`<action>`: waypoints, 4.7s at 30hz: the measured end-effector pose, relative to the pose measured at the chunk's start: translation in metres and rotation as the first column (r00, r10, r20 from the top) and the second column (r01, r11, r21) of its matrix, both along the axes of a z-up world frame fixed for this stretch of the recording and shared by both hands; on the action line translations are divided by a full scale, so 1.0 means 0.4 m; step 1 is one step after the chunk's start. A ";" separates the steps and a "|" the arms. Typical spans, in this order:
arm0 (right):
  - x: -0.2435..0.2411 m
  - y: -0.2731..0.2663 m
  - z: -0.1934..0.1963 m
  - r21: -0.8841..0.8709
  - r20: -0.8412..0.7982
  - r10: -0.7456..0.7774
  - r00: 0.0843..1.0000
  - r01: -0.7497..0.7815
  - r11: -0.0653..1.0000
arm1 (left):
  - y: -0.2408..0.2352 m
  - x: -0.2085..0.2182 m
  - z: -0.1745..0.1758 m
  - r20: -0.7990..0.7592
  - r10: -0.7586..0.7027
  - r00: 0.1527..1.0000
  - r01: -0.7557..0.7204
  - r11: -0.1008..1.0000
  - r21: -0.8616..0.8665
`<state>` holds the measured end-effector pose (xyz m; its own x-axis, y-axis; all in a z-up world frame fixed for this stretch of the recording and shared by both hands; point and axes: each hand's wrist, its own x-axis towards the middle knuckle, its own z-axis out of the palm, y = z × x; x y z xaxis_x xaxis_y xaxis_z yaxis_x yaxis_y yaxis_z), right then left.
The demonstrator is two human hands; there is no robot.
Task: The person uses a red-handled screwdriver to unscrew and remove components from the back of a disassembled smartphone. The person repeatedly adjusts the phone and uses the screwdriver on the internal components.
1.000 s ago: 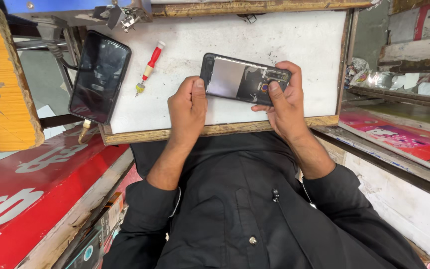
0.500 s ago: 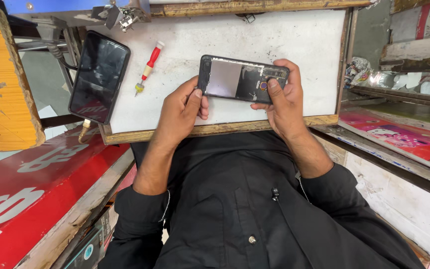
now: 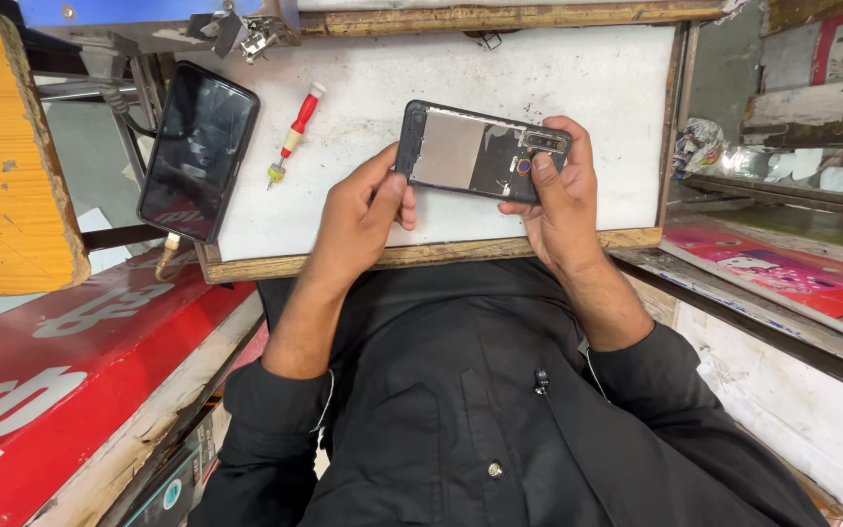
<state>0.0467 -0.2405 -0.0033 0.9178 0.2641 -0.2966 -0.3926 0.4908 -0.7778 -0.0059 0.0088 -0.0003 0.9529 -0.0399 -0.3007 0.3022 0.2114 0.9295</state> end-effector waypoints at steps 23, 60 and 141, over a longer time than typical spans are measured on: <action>-0.011 -0.007 0.000 -0.091 0.034 0.049 0.998 -0.045 0.995 | -0.095 0.012 -0.042 0.199 0.305 0.931 -0.363 0.832 0.421; -0.001 -0.010 -0.019 -0.145 0.040 0.188 0.981 -0.181 0.973 | 0.054 0.018 0.007 0.198 -0.005 0.980 -0.033 0.981 0.189; -0.028 -0.003 -0.002 -0.364 0.139 0.432 0.891 -0.360 0.859 | 0.131 0.032 -0.008 -0.065 -0.278 0.958 0.257 0.743 0.618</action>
